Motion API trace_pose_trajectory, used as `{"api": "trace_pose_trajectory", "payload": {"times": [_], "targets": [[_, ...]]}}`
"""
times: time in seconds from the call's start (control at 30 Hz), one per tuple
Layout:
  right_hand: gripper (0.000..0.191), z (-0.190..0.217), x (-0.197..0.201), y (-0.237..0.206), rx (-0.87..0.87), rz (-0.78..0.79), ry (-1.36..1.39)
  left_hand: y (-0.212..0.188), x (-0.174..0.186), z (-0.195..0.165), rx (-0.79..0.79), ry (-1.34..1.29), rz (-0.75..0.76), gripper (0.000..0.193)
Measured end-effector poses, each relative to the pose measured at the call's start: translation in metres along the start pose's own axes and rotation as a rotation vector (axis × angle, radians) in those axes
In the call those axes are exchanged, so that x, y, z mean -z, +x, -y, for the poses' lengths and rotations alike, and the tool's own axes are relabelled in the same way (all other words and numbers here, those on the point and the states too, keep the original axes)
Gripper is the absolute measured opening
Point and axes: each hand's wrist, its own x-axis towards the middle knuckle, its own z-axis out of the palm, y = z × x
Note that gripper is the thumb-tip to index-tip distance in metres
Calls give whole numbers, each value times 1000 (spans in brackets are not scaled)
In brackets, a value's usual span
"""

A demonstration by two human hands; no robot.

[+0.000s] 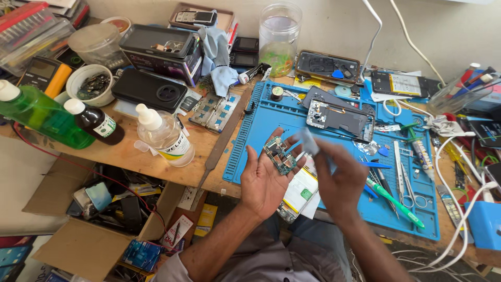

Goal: The person uses a hot air gun on a small circuit board, then cleans it with a toothbrush and wipes it with a cloth. They then place the circuit board into a phone chassis and connect a ribbon cable.

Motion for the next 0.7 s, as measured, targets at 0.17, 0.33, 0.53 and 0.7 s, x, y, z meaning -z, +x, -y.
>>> {"api": "trace_pose_trajectory", "payload": {"times": [0.17,0.33,0.53,0.7], "targets": [[55,9,-13,-6,571,356,-378,-3,-3,-4,62,-68,34,84],[70,16,-17,-20,625,421,-631,-6,-2,-4,76,-19,40,83],[57,25,-20,-12,664,337,-562,-4,0,-8,-15,-78,111,77],[21,-2,-20,14,547,243,-409,-6,2,2,-7,33,-97,59]]}}
